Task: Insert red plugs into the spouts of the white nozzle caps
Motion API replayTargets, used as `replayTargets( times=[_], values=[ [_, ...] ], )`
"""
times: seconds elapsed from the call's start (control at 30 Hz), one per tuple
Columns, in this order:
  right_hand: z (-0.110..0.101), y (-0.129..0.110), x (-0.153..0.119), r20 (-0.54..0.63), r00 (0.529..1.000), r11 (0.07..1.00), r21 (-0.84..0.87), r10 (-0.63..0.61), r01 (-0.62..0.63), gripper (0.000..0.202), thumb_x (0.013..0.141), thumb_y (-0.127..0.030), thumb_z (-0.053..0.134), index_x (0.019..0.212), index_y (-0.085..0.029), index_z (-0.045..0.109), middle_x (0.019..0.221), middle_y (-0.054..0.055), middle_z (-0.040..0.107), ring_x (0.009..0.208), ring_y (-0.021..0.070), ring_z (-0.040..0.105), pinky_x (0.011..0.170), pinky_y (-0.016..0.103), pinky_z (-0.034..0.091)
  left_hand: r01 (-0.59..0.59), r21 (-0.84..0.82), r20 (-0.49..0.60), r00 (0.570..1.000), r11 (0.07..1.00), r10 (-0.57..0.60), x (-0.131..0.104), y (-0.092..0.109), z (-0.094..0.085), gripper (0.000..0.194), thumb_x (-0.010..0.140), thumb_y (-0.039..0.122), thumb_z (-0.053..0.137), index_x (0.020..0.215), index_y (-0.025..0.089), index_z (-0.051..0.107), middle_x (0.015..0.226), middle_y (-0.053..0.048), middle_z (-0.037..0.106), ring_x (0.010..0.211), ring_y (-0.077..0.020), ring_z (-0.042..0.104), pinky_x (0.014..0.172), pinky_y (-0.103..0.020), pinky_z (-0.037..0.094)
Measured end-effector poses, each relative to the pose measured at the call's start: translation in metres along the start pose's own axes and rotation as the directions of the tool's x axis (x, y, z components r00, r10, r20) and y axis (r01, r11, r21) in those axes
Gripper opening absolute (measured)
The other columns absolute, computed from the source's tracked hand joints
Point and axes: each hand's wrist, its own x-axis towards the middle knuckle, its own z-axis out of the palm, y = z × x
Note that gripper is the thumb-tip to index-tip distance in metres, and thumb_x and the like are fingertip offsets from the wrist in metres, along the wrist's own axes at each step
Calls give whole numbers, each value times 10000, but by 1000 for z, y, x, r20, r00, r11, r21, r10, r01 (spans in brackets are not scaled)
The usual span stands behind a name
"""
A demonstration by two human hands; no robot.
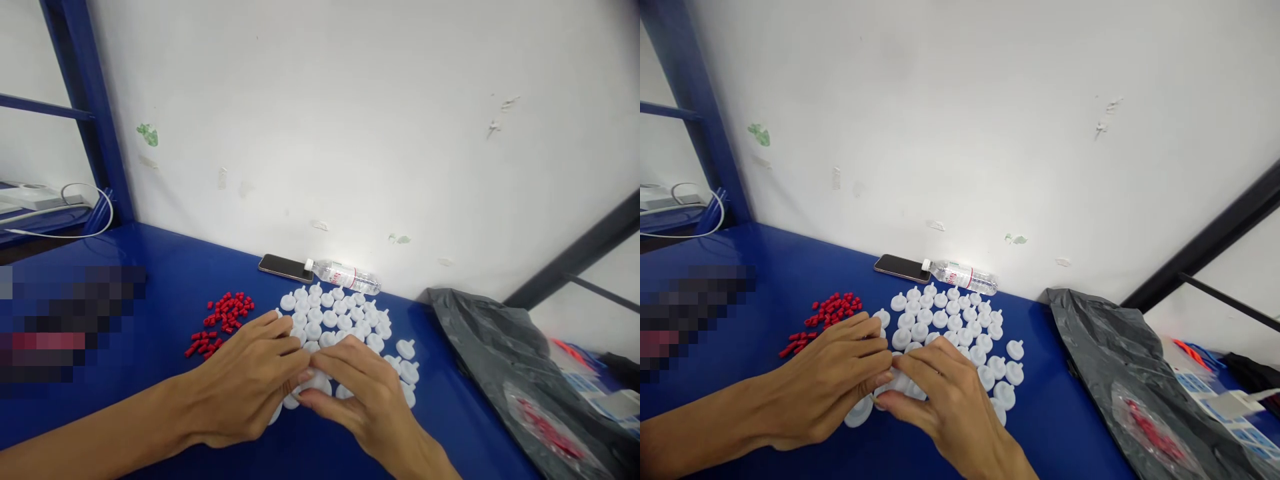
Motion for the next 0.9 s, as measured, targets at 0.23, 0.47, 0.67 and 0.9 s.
replayTargets(
  times=[0.23,0.47,0.67,0.9],
  values=[
    [-36,42,-10,-110,991,925,-364,73,-108,145,963,-263,640,1081,-204,701,997,75,744,892,217,697,783,368,593,585,-3,-174,798,811,-577,-1,-51,-37,445,1038,400,330,632,220,370,582,24,439,559,-151,412,549,-319,318],
    [-65,70,-15,-276,831,729,-400,483,-556,182,946,-421,599,963,-255,673,952,15,740,880,230,695,793,353,504,614,121,-13,787,780,-617,-15,-102,-29,417,1011,396,333,1008,235,717,1001,-71,705,993,-269,596,873,-407,479],
    [-77,82,-24,-194,743,644,-391,640,-658,227,913,-440,570,955,-243,676,1060,43,738,996,257,682,860,372,480,582,79,3,812,809,-584,-22,-112,-15,318,954,414,514,1119,233,717,1034,-71,749,1059,-280,599,913,-416,498],
    [-84,93,-33,-32,621,514,-530,783,-675,210,884,-378,563,924,-251,725,980,41,755,949,262,670,827,370,469,546,81,7,837,834,-548,-27,-122,-4,319,927,448,524,943,264,783,1031,-52,762,1000,-270,611,894,-406,504]
  ],
)
